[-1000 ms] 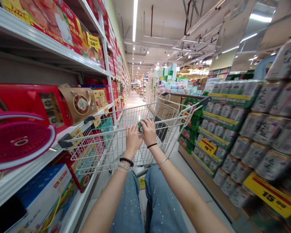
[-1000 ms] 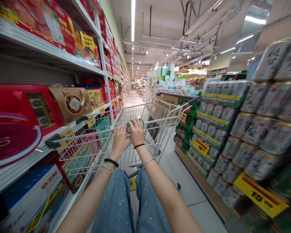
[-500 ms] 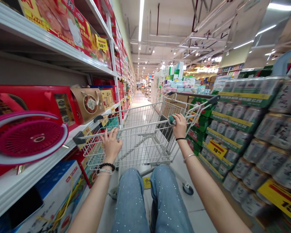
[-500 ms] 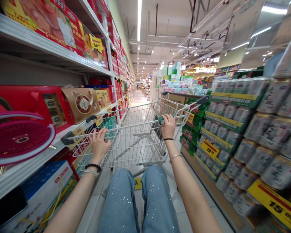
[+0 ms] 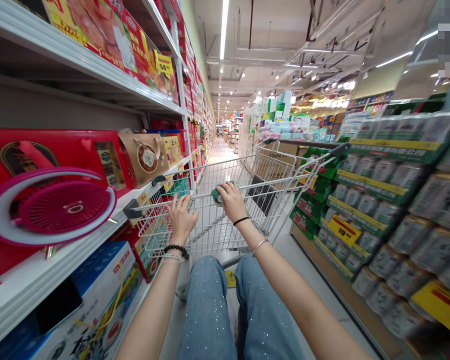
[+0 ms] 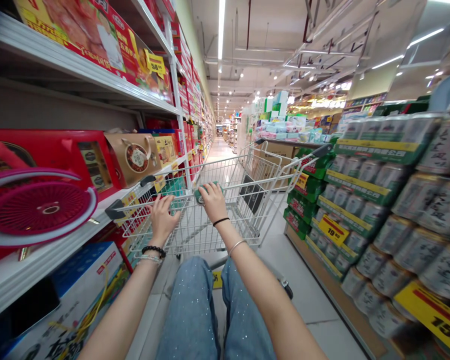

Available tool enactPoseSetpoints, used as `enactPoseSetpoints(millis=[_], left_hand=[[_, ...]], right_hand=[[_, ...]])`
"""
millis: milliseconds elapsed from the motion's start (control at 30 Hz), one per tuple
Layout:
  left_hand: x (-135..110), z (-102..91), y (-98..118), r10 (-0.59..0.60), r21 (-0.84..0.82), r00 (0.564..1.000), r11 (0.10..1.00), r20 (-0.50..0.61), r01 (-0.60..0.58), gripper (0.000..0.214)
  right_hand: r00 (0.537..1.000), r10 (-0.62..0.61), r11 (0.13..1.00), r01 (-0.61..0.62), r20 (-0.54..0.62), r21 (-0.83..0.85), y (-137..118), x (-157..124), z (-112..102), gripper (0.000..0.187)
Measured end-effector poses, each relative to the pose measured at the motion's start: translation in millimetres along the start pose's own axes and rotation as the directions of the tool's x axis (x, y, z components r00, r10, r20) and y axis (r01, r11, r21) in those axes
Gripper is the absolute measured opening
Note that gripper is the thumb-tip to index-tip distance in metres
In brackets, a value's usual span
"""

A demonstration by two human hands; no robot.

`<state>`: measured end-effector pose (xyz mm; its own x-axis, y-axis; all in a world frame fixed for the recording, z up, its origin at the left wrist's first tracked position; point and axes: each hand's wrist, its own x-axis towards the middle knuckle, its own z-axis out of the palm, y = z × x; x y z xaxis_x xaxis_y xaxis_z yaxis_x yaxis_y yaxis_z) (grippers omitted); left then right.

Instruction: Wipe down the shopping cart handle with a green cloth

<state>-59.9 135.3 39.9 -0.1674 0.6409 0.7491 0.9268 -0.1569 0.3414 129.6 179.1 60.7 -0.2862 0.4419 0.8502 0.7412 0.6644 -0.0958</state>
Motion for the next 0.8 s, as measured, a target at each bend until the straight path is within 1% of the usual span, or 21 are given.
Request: enactPoseSetpoints(millis=[67, 133, 200, 300, 367, 400, 500, 600, 700, 800], left_hand=[[-0.1, -1.2, 0.5, 0.006, -0.002, 1.0, 1.0, 0.008, -0.006, 0.049], [-0.3, -2.2, 1.4, 0.011, -0.002, 1.0, 1.0, 0.019, -0.011, 0.049], [-0.3, -2.5, 2.9, 0.021, -0.002, 0.999, 1.0, 0.029, -0.021, 0.049], [0.0, -0.9, 6.0, 0.026, -0.005, 0.999, 1.0, 0.036, -0.026, 0.049], [0.7, 1.5, 8.2, 0.024, -0.01, 0.999, 1.0, 0.035, -0.023, 0.049], [1.0, 2.9, 9.1, 0.022, -0.012, 0.999, 1.0, 0.034, -0.021, 0.048], [2.1, 6.7, 11.4, 0.02, -0.016, 0.999, 1.0, 0.037, -0.019, 0.048], [2.6, 8.5, 13.3, 0.018, -0.017, 0.999, 1.0, 0.046, -0.017, 0.048], [2.9, 7.7, 16.1, 0.015, -0.013, 0.998, 1.0, 0.057, -0.015, 0.048], [3.7, 5.6, 19.6, 0.019, -0.018, 0.998, 1.0, 0.064, -0.018, 0.048]], right_hand=[[1.0, -0.021, 1.0, 0.021, 0.001, -0.019, 19.7, -3.6, -13.4, 0.051], [0.999, 0.006, 0.998, -0.008, -0.036, -0.056, 47.8, -11.0, -30.0, 0.053], [0.991, 0.082, 0.992, -0.091, -0.103, -0.092, 78.5, -19.7, -47.4, 0.055], [0.957, 0.198, 0.965, -0.229, -0.213, -0.129, 116.9, -26.5, -70.7, 0.058], [0.951, 0.224, 0.954, -0.259, -0.215, -0.154, 133.2, -23.1, -82.9, 0.056], [0.956, 0.224, 0.952, -0.256, -0.189, -0.169, 138.6, -19.0, -87.9, 0.054], [0.973, 0.222, 0.947, -0.231, -0.066, -0.221, 148.3, -2.9, -99.2, 0.045], [0.976, 0.214, 0.947, -0.199, 0.036, -0.252, 154.1, 8.4, -106.4, 0.042], [0.978, 0.2, 0.95, -0.179, 0.059, -0.255, 156.8, 9.8, -111.6, 0.043], [0.975, 0.212, 0.945, -0.188, 0.063, -0.269, 154.4, 7.0, -116.8, 0.041]])
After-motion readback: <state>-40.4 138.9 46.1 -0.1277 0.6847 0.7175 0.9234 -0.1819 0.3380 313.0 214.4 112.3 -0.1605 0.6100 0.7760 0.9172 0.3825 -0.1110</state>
